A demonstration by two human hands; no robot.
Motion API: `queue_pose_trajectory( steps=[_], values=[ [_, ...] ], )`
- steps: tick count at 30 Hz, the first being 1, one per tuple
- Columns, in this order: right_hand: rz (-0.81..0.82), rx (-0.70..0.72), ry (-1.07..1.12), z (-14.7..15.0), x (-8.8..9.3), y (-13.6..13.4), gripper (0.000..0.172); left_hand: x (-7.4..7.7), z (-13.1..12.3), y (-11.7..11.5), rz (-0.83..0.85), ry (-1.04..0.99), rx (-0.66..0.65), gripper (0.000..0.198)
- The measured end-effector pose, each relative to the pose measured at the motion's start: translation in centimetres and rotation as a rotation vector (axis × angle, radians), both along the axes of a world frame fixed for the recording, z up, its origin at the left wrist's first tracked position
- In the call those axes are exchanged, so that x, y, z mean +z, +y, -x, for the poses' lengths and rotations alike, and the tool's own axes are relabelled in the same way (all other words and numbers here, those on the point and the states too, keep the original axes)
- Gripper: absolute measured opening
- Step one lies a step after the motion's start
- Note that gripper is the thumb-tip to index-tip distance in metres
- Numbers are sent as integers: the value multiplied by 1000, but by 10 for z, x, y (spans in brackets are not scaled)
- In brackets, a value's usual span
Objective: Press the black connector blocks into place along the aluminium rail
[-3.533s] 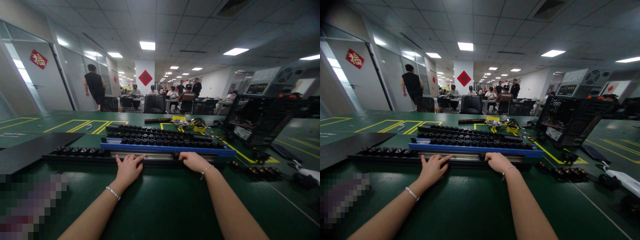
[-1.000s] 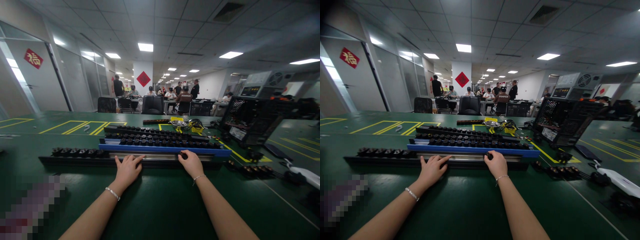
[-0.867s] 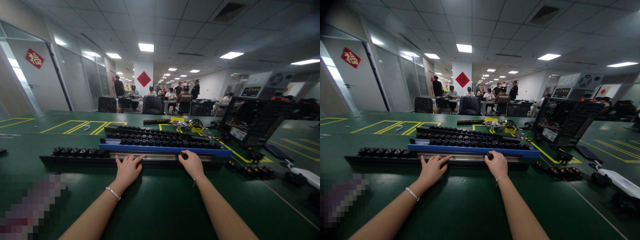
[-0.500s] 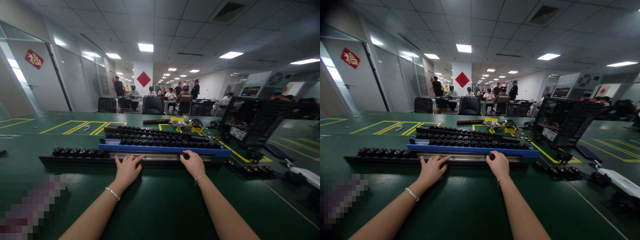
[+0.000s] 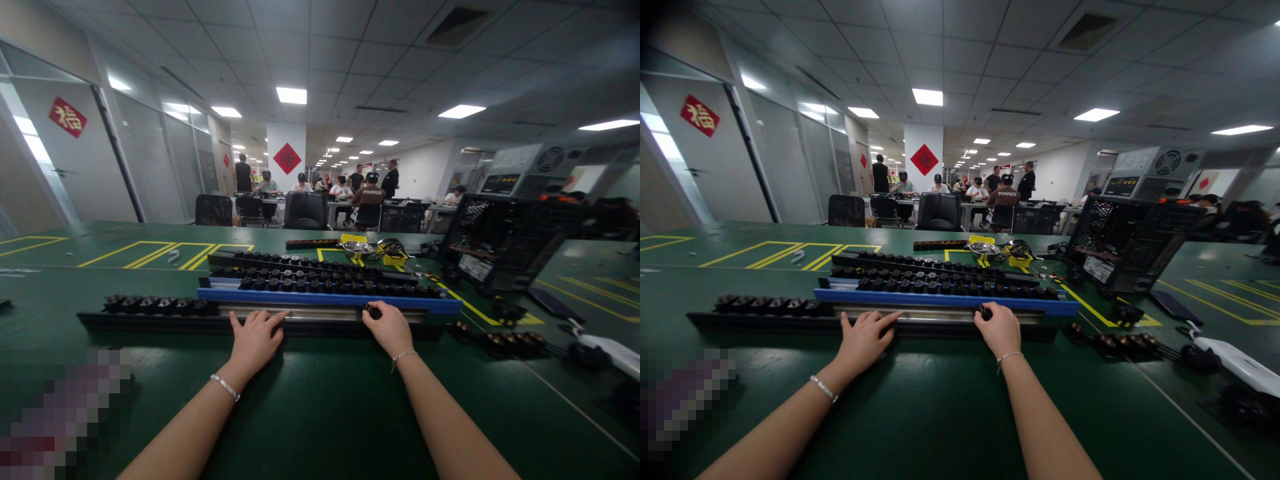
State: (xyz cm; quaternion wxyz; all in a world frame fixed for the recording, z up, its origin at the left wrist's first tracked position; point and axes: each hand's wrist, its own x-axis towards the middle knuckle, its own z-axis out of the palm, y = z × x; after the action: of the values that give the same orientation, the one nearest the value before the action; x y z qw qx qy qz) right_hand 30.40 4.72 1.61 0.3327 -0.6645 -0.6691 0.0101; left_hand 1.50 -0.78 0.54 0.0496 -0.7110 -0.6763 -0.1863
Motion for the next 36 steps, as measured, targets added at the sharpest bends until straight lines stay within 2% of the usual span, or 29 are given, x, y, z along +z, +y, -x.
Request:
queue_pose_trajectory(
  steps=[15, 36],
  values=[
    [-43, 33, -9, -2, -2, 2, 27, -3, 1, 1, -23, 18, 2, 41],
    [16, 8, 38, -6, 3, -1, 24, 2, -1, -1, 14, 7, 16, 42]
  ],
)
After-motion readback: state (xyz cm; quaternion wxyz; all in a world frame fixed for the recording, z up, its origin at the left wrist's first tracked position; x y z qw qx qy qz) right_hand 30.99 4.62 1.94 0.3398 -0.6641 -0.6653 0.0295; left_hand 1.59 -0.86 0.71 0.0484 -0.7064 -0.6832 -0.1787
